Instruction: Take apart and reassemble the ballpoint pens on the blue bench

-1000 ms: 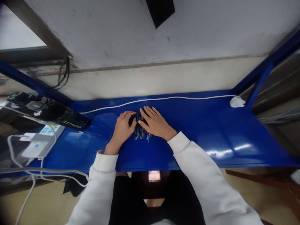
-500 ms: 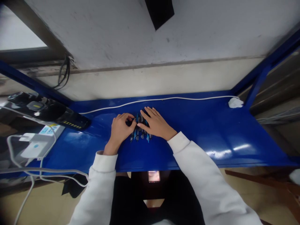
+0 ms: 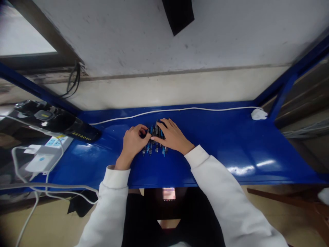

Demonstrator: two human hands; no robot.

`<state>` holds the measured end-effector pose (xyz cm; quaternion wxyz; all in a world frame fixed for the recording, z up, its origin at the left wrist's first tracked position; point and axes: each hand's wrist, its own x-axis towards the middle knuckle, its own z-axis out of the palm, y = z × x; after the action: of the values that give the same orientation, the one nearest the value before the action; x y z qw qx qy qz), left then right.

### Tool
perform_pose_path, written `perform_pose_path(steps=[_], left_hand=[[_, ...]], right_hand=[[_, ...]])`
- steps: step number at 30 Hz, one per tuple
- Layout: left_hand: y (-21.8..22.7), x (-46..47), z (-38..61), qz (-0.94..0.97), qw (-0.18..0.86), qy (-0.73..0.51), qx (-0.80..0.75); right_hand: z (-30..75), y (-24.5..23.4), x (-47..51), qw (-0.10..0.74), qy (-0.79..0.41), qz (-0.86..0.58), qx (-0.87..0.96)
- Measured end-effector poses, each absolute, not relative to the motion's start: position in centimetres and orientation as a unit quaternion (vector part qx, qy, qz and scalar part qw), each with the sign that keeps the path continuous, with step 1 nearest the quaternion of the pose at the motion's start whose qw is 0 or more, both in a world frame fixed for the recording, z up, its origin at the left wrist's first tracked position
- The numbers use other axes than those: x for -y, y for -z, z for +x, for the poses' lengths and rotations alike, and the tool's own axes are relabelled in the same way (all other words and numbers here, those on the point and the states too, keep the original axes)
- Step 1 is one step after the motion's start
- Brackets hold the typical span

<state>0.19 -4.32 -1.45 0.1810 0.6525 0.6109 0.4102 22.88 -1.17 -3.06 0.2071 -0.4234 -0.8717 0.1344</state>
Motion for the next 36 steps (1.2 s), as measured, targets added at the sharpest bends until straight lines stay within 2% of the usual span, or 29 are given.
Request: perform_pose_path(steps=[8, 14, 22, 26, 29, 33, 36], left_hand=[[0.7, 4.4, 0.3, 0.661, 0.112, -0.275, -0.689], [0.9, 4.4, 0.2, 0.658, 0.085, -0.280, -0.694], [1.9, 4.1, -0.3, 0.663, 0.091, -0.305, -0.678], [1.8, 4.0, -0.3, 0.643, 0.124, -0.329, -0.681], [1.6, 4.0, -0.2, 0.614, 0.151, -0.366, -0.683], [1.3, 3.8, -0.3, 0.556, 0.196, -0.493, -0.639], [0.9, 3.6, -0.3, 0.482, 0.280, -0.612, -0.561]], right_hand=[[22.7, 3.1, 1.1, 0.210, -0.096, -0.436, 0.870], [22.7, 3.1, 1.0, 0.240, -0.090, -0.421, 0.870], [22.8, 3.7, 0.4, 0.324, -0.153, -0.393, 0.847], [22.6, 3.4, 0.2, 0.408, -0.221, -0.384, 0.798], [22.4, 2.8, 0.2, 0.491, -0.318, -0.397, 0.707], [22.7, 2.0, -0.2, 0.575, -0.499, -0.421, 0.494], [23.5, 1.7, -0.8, 0.615, -0.574, -0.406, 0.356]])
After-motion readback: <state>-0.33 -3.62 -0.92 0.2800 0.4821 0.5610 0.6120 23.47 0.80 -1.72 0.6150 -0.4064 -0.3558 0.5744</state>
